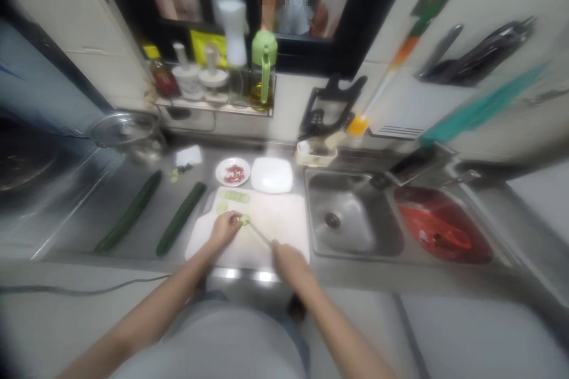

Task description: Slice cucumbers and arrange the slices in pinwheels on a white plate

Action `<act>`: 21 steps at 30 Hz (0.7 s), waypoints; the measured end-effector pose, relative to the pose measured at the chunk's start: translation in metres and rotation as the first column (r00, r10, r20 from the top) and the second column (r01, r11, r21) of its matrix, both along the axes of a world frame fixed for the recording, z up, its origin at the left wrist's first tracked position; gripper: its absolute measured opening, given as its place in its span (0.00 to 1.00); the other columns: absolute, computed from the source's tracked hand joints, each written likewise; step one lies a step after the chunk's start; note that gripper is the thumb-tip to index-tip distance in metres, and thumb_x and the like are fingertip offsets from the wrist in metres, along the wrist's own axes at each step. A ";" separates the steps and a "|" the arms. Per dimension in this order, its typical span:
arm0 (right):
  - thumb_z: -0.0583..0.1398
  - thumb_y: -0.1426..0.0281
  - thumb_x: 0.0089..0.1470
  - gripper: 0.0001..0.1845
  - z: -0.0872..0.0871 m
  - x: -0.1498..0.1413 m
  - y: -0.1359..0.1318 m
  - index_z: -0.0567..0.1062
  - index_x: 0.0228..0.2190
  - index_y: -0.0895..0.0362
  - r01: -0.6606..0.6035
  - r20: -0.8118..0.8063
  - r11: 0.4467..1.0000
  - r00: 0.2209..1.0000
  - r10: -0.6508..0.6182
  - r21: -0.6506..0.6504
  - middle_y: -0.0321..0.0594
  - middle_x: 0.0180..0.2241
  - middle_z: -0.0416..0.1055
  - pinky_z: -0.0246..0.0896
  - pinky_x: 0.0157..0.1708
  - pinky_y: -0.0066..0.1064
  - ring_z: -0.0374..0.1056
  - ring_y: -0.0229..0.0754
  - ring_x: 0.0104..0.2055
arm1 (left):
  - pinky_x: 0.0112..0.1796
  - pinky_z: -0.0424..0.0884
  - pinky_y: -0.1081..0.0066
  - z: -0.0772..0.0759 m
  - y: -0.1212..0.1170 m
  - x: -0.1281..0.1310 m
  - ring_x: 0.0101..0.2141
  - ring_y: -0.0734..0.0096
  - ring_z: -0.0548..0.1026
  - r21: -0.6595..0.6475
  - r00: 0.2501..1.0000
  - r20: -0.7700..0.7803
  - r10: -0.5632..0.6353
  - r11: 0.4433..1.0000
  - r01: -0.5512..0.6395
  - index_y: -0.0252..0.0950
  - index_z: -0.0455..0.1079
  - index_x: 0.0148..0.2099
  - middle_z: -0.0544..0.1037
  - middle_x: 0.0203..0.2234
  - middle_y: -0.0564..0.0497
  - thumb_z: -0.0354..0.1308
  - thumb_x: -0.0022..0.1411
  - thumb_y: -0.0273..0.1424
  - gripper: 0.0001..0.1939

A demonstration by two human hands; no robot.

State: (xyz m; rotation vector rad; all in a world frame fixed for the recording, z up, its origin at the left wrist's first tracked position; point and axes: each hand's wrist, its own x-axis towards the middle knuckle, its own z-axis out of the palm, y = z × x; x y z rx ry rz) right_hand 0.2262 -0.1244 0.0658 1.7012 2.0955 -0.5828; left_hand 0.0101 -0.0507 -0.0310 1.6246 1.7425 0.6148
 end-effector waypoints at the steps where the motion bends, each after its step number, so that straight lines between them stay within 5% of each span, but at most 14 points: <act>1: 0.46 0.74 0.61 0.15 -0.002 0.000 0.001 0.68 0.45 0.57 -0.002 0.002 1.000 1.000 0.002 -0.002 0.49 0.36 0.75 0.54 0.30 0.29 0.73 0.47 0.39 | 0.35 0.64 0.74 0.000 0.000 0.000 0.32 0.71 0.73 -0.003 1.000 -0.002 0.001 1.000 -0.001 0.36 0.76 0.41 0.77 0.29 0.52 0.59 0.54 0.26 0.11; 21: 0.46 0.79 0.58 0.17 0.002 -0.010 0.010 0.68 0.45 0.59 -0.050 -0.003 0.998 0.999 0.050 0.027 0.50 0.36 0.75 0.59 0.34 0.30 0.73 0.45 0.41 | 0.30 0.62 0.76 -0.001 0.001 0.000 0.29 0.74 0.73 -0.022 0.999 0.014 0.045 0.999 -0.045 0.36 0.75 0.38 0.76 0.26 0.54 0.61 0.53 0.27 0.09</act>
